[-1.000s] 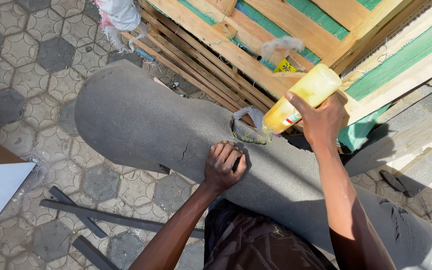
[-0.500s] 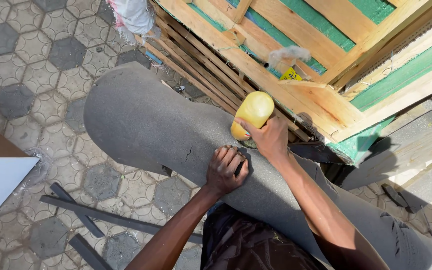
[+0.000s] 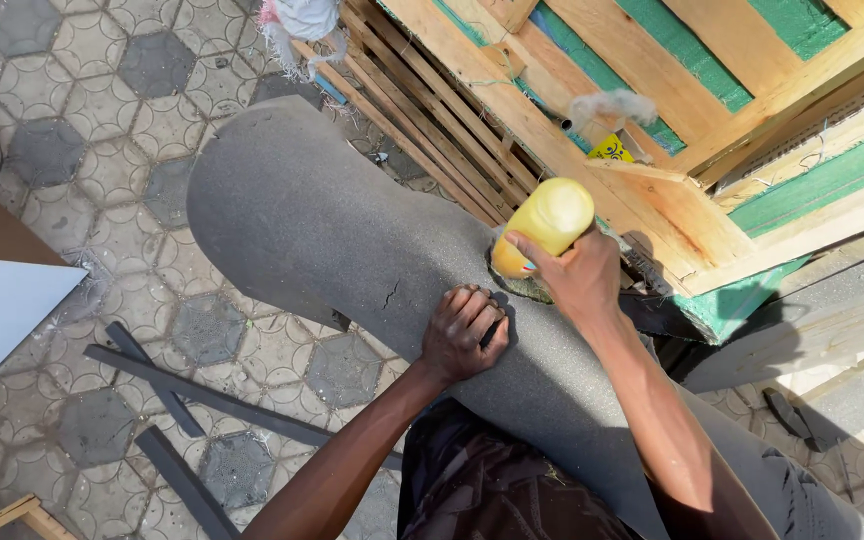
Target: Applying adhesive to foam padding and securing it to a wooden furniture frame using a hammer.
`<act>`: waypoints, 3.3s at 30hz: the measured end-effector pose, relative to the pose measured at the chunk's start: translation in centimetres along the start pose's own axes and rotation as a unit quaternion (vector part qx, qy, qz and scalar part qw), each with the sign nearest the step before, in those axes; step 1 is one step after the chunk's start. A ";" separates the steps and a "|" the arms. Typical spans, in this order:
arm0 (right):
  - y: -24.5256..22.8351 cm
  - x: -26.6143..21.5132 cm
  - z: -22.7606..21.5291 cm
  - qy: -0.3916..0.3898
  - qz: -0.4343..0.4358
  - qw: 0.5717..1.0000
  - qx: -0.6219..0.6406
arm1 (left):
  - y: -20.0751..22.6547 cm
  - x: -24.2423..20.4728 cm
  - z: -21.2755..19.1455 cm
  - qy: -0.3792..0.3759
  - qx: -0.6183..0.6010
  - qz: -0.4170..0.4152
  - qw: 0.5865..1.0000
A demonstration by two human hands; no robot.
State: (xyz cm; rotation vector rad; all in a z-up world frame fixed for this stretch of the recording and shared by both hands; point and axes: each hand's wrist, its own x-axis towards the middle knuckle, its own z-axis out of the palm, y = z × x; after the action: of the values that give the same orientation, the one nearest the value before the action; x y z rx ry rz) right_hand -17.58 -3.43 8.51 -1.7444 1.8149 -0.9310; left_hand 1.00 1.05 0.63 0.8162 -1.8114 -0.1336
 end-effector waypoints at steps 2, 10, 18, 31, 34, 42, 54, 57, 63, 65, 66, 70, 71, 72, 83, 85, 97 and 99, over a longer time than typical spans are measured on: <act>-0.9 0.3 -1.8 -0.009 -0.016 0.998 -0.059 | 0.2 0.6 -0.2 0.001 0.004 0.000 1.000; -0.1 -0.1 -0.4 0.065 0.030 0.994 0.078 | 0.2 0.4 0.1 0.001 -0.004 0.003 1.000; 1.3 0.5 -4.8 0.035 0.201 0.953 0.223 | -0.1 0.5 0.1 0.003 0.008 0.004 1.000; 4.6 3.4 -6.1 0.036 0.214 0.929 0.299 | -0.5 3.6 2.8 -0.011 0.011 0.025 1.000; 5.9 3.2 -7.2 0.052 0.206 0.927 0.309 | 0.3 2.8 3.9 -0.016 0.012 0.015 1.000; 9.8 2.2 -7.4 0.133 0.305 0.807 0.488 | -0.7 3.9 6.3 -0.049 0.027 0.018 0.998; 7.7 2.1 -7.8 0.233 0.341 0.767 0.492 | -1.1 2.9 5.1 -0.075 0.014 0.009 0.997; 5.5 2.2 -7.1 0.245 0.360 0.775 0.459 | -1.3 3.2 3.6 -0.089 -0.013 0.002 0.996; 0.9 1.3 -5.1 0.334 0.467 0.725 0.381 | -2.1 4.0 0.0 -0.219 -0.134 -0.078 0.963; -1.1 0.5 -4.8 0.338 0.453 0.739 0.365 | -3.1 6.0 -1.5 -0.240 -0.191 -0.088 0.948; -2.1 0.0 -5.0 0.328 0.440 0.759 0.350 | -3.1 7.0 -1.9 -0.257 -0.236 -0.107 0.931; -4.1 -1.3 -4.8 0.358 0.461 0.762 0.281 | -7.8 6.1 -2.3 -0.257 -0.215 -0.112 0.935; -4.6 -1.5 -4.8 0.369 0.446 0.768 0.274 | -9.5 6.0 -2.1 -0.261 -0.179 -0.073 0.946; -5.0 -1.8 -4.5 0.375 0.434 0.774 0.269 | -11.2 5.6 -2.3 -0.264 -0.137 -0.036 0.954; -8.6 1.3 -1.7 0.193 0.332 0.911 0.151 | -11.5 8.8 -4.1 -0.264 -0.097 0.026 0.959; -10.1 1.8 -2.3 0.171 0.316 0.921 0.150 | -10.5 8.8 -3.6 -0.247 -0.077 0.043 0.965; -3.8 2.0 -1.8 0.244 0.298 0.875 0.292 | -10.9 8.6 -1.0 -0.236 -0.028 0.074 0.969; -4.5 2.7 -1.4 0.260 0.306 0.860 0.315 | -11.5 8.9 -0.5 -0.225 -0.015 0.077 0.971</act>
State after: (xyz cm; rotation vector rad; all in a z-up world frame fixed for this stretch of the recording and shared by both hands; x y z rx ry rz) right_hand -15.76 -5.79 13.08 -0.4804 1.8667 -1.5542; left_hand 5.22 -12.73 2.56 0.6538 -2.2859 -0.2624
